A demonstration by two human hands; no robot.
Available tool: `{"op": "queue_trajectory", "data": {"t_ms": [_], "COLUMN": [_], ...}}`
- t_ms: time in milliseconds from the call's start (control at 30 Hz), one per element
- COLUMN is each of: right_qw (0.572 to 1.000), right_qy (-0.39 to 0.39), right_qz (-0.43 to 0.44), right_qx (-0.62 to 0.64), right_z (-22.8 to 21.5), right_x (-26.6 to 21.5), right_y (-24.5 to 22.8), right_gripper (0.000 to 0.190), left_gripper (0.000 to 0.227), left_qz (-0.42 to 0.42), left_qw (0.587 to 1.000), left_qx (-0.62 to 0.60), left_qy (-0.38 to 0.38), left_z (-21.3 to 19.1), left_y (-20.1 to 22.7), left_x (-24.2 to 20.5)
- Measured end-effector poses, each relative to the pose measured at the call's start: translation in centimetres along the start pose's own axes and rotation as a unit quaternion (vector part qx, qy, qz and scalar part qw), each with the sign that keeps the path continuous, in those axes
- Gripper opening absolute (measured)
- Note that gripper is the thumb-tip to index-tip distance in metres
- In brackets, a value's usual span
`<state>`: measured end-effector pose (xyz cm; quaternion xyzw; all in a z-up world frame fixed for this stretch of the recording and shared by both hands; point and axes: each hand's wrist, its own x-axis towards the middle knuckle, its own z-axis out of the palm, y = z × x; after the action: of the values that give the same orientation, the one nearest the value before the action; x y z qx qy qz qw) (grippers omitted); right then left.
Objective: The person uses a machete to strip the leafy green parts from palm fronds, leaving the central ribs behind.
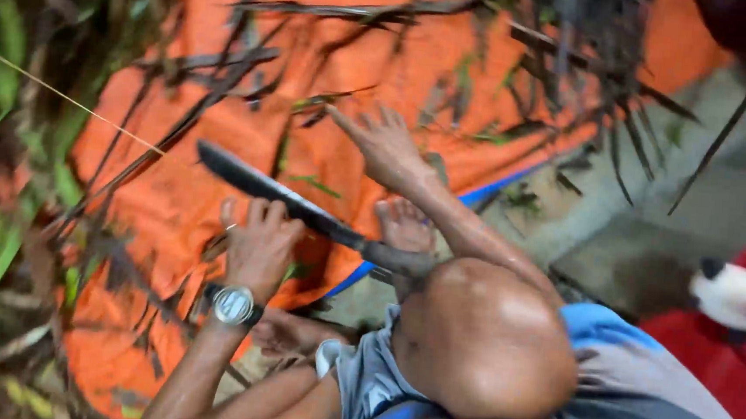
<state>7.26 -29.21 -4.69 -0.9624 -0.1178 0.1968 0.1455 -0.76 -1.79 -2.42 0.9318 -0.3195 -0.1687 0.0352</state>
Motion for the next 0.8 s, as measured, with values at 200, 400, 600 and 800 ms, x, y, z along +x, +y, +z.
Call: {"op": "queue_trajectory", "data": {"t_ms": [200,400,600,800], "right_qw": [0.973,0.958,0.959,0.575], "right_qy": [0.214,0.034,-0.053,-0.194], "right_qz": [-0.082,-0.155,-0.148,0.073], "right_qx": [0.031,0.239,0.237,0.791], "right_z": [0.4,0.1,-0.9,0.0], "right_x": [0.9,-0.2,-0.2,0.3], "right_y": [0.1,-2.0,1.3,6.7], "right_gripper": [0.029,0.050,0.038,0.065], "left_gripper": [0.003,0.015,0.006,0.009], "left_qz": [0.043,0.042,-0.059,-0.203], "left_qw": [0.997,0.997,0.974,0.964], "left_qx": [0.008,-0.005,-0.016,-0.016], "left_qy": [0.061,0.072,0.217,0.172], "left_z": [-2.5,-1.6,1.2,3.9], "left_y": [2.2,3.4,1.7,-1.9], "left_x": [1.4,2.3,2.1,-0.9]}}
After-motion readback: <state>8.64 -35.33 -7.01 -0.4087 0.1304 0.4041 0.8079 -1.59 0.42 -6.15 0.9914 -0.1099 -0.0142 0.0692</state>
